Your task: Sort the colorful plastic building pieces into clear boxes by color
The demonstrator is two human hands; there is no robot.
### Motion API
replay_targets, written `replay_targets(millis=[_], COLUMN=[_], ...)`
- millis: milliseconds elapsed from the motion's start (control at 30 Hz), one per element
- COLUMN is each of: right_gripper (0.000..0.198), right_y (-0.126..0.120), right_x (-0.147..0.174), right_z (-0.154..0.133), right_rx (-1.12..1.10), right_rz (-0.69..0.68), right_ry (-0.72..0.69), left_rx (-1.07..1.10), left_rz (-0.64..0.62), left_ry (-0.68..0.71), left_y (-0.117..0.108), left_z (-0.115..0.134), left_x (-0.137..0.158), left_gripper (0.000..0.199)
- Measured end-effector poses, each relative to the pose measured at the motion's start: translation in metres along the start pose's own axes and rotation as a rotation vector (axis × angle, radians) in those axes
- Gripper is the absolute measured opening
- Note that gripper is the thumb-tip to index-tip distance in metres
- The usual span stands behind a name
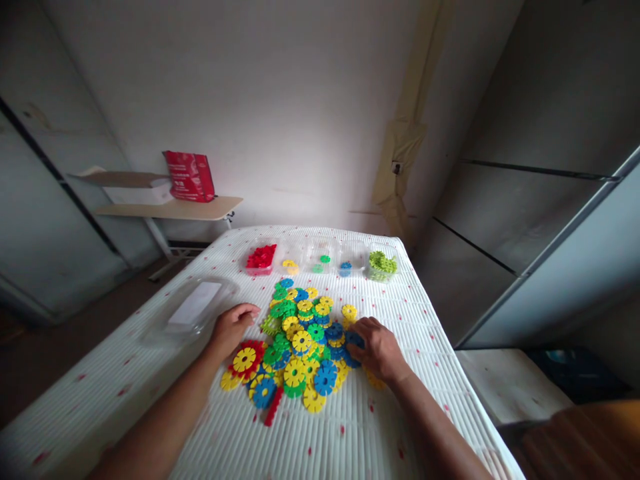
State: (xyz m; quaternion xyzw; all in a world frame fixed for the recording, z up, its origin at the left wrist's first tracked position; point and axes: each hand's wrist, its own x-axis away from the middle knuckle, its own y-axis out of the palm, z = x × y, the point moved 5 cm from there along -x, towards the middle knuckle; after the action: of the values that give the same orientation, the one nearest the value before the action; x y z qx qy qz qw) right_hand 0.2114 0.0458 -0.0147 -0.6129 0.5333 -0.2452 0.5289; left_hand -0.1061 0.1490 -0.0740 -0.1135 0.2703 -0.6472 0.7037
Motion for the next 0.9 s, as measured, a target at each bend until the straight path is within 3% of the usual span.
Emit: replay_targets(millis=[133,300,400,567,900], right_gripper=[0.025,0.03,0.03,0.023,0.017], right_y=[-0.012,-0.038,-0.039,-0.016,-0.005], right_x=[0.001,0.014,0.022,0.022,0.018], right_z=[0.006,0.042,0.058,0.059,0.059], right_rx=[-0.073,-0.212,-0.193,-0.084,0.05], right_rz=[0.038,0.169,0.087,-0.138,-0.147], right_ry=[0.004,0.204,0.246,0.226,0.221], left_rx=[-0.001,0.004,0.032,0.03,0.046], left_rz=[0.003,0.011,0.014,0.01,0.013], left_ry=[-0.001,-0.004,-0.021,-0.028,-0.017], left_y=[0.001,0.001,0.001,-0.001,0.001], left_z=[0.0,-0.001,-0.003,0.001,-0.002], left_x=[-0.001,-0.002,-0.002,-0.001,-0.001], left_gripper=[0.026,0.026,0.026,0.025,0.024])
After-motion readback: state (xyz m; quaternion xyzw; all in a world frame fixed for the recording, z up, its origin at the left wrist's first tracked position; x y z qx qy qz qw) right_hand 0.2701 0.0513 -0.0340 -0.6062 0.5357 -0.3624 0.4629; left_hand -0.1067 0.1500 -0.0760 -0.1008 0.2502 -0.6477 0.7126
